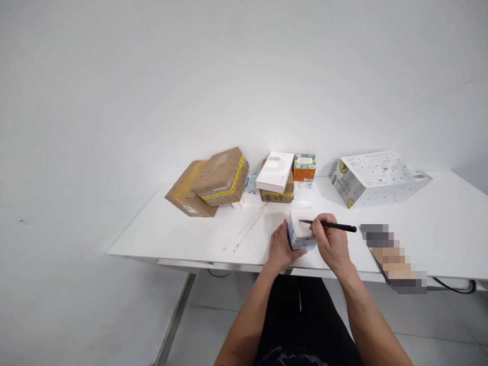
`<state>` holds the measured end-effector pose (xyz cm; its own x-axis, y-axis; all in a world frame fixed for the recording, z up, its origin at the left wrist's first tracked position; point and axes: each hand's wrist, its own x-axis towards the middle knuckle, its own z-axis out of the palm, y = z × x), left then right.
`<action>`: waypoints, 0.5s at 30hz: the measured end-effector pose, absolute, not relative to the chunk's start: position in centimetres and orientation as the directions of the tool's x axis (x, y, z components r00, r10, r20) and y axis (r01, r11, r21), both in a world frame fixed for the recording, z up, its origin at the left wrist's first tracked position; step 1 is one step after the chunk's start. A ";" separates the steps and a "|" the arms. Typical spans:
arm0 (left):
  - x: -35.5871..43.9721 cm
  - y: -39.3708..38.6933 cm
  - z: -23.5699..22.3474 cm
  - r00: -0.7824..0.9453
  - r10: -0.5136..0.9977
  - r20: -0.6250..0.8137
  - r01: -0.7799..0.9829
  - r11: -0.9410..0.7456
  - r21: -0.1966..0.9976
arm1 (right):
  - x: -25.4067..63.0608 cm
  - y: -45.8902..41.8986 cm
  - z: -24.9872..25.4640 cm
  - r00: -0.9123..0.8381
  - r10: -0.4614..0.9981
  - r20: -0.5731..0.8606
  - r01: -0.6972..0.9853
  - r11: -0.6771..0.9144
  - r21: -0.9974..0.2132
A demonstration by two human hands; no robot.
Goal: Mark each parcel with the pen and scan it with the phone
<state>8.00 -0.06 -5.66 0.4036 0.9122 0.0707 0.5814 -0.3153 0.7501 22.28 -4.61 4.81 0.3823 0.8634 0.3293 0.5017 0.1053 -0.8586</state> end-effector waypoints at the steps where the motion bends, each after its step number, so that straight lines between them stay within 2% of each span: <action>1: 8.0 -0.1 -5.6 0.402 0.913 0.070 0.585 -0.314 0.748 | 22.2 -4.7 4.8 0.390 0.859 0.332 0.479 0.118 -0.870; 6: 8.0 0.0 -5.1 0.415 0.910 0.022 0.629 -0.305 0.715 | 22.3 -5.1 4.1 0.567 0.725 0.391 0.322 0.242 -0.915; 9: 8.1 0.0 -5.0 0.421 0.907 0.003 0.650 -0.304 0.697 | 24.0 -5.3 2.4 0.627 0.618 0.474 0.427 0.236 -0.873; 12: 8.1 0.0 -4.9 0.412 0.911 -0.012 0.658 -0.288 0.696 | 26.5 -5.6 0.2 0.483 0.650 0.587 0.710 0.103 -0.697; 13: 8.1 0.0 -4.8 0.411 0.911 -0.016 0.659 -0.285 0.696 | 27.3 -5.7 -0.5 0.393 0.716 0.576 0.803 0.038 -0.595; 15: 8.1 -0.1 -4.7 0.413 0.910 -0.022 0.660 -0.283 0.696 | 28.2 -5.9 -1.9 0.266 0.852 0.451 0.924 -0.092 -0.372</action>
